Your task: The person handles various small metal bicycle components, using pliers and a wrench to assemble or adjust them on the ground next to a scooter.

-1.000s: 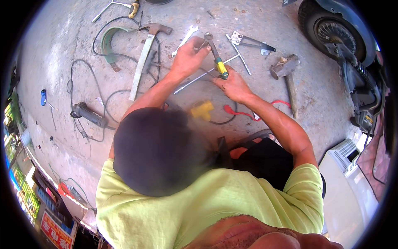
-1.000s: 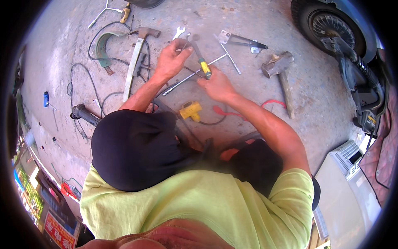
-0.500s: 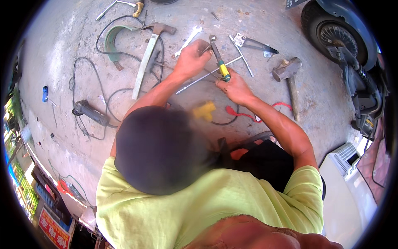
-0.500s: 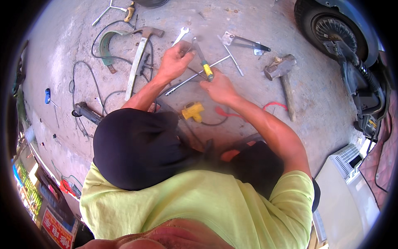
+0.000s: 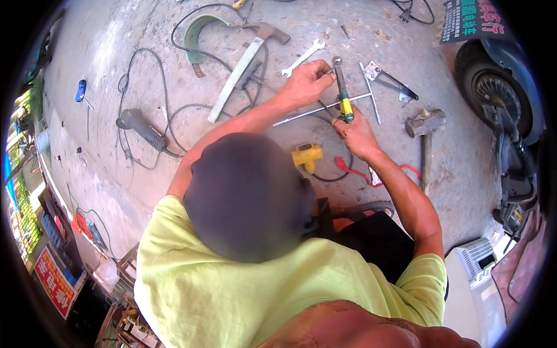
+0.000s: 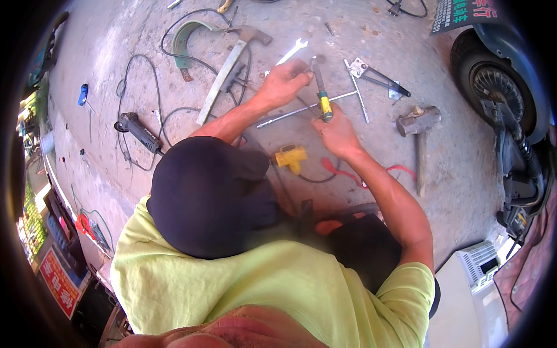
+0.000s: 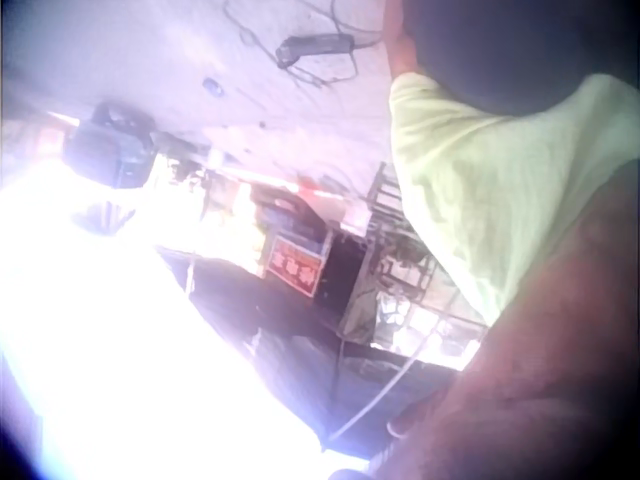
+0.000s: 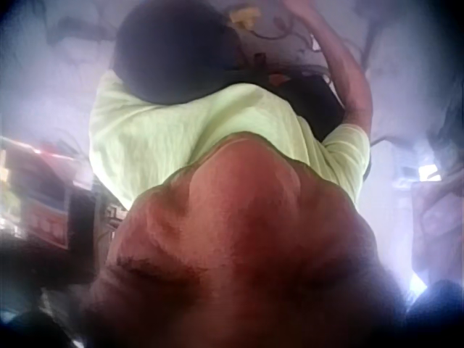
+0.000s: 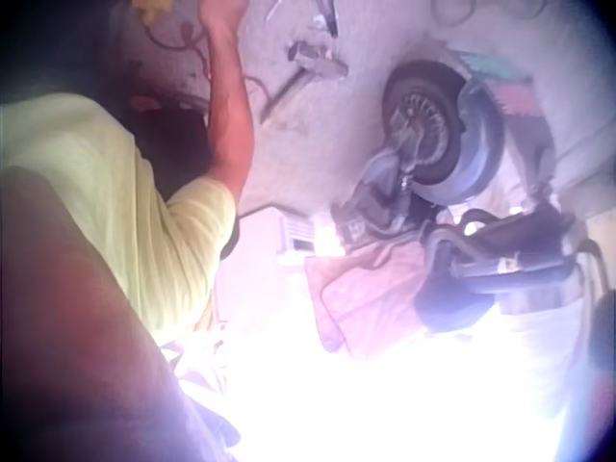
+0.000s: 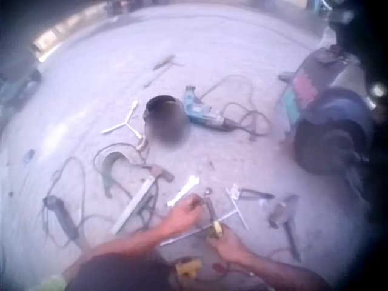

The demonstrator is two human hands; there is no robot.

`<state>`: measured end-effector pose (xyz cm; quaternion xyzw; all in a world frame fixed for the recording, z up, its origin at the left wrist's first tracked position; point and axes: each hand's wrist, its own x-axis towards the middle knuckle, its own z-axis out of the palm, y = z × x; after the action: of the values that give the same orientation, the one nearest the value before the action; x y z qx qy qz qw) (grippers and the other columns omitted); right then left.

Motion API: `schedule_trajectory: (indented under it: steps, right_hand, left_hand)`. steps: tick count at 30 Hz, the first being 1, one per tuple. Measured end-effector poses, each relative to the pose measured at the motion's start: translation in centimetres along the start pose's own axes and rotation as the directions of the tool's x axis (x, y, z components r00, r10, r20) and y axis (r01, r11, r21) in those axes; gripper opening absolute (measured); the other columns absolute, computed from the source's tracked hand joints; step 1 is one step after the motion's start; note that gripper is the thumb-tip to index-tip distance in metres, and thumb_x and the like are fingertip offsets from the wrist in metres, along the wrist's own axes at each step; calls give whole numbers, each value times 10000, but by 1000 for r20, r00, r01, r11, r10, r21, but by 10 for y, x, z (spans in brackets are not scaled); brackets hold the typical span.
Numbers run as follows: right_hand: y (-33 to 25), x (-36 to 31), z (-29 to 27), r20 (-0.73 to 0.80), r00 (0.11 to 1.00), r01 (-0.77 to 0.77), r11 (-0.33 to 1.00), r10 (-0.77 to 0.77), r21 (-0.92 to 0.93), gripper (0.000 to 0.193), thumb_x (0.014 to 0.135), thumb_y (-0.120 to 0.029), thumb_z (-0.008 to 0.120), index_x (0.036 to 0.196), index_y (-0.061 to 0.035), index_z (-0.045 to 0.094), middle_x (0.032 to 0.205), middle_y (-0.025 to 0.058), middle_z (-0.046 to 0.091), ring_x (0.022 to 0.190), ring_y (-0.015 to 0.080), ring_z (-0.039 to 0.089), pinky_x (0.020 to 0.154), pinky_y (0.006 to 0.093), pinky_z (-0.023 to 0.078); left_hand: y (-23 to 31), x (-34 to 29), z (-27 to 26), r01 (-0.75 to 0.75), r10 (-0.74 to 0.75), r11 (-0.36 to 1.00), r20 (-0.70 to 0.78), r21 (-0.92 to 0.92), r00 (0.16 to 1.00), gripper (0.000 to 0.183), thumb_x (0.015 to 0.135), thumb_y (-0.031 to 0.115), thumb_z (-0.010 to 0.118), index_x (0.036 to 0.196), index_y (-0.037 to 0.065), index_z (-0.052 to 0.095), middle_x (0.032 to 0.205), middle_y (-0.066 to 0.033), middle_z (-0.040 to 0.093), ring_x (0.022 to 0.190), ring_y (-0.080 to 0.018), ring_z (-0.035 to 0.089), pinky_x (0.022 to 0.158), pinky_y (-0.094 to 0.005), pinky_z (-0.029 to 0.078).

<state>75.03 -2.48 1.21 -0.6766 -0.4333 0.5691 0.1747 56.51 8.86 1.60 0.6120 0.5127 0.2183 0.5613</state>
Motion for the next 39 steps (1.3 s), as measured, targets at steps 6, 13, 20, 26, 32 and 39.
schedule_trajectory:
  steps: [6, 13, 20, 26, 32, 39]
  right_hand:
    - [4, 1, 0, 1, 1000, 26, 1000, -26, 9, 461, 913, -138, 663, 1307, 53, 518, 755, -5, 558, 609, 75, 489, 544, 272, 410]
    - [10, 2, 2, 14, 999, 42, 999, -42, 11, 461, 912, -131, 662, 1306, 57, 513, 776, 1, 562, 631, 80, 508, 569, 268, 430]
    - [14, 2, 2, -4, 999, 48, 999, -48, -2, 429, 909, -144, 669, 1263, 50, 526, 763, -1, 558, 630, 84, 506, 567, 275, 428]
    - [-20, -8, -7, 37, 998, -44, 993, 48, -107, 705, 844, -300, 661, 1373, 128, 479, 1040, 321, 683, 1014, 429, 683, 890, 453, 512]
    - [-14, -9, -8, 23, 1000, -16, 992, 19, -128, 646, 862, -289, 677, 1347, 100, 499, 987, 250, 665, 929, 348, 650, 819, 419, 503]
    - [-16, -9, -6, 17, 1000, -2, 993, 4, -117, 666, 860, -289, 681, 1367, 96, 485, 1054, 278, 652, 1002, 361, 642, 871, 424, 502]
  left_hand:
    - [3, -2, 5, -26, 28, 1000, -102, 14, 994, 307, 914, 288, 683, 1002, -7, 685, 813, -118, 709, 752, -196, 646, 716, -359, 523]
    - [7, -2, 0, 84, -83, 996, -16, 32, 996, 345, 908, 322, 694, 1014, -6, 696, 885, -150, 732, 792, -194, 662, 753, -353, 527]
    - [-5, -4, 6, -88, 102, 988, -107, 126, 989, 341, 926, 326, 674, 993, -7, 700, 819, -125, 726, 757, -183, 661, 720, -362, 517]
    - [-5, 0, 5, 161, -153, 975, 59, -154, 986, 337, 918, 316, 676, 982, -15, 690, 816, -123, 702, 746, -195, 639, 701, -359, 500]
    - [-1, -1, 3, 82, -83, 995, 24, 52, 996, 383, 954, 331, 625, 1104, -19, 662, 886, -91, 697, 822, -175, 640, 742, -340, 501]
    - [-5, 2, 2, 348, -310, 860, 160, -372, 937, 299, 962, 291, 630, 1044, 3, 635, 892, -109, 677, 626, -161, 554, 561, -329, 438]
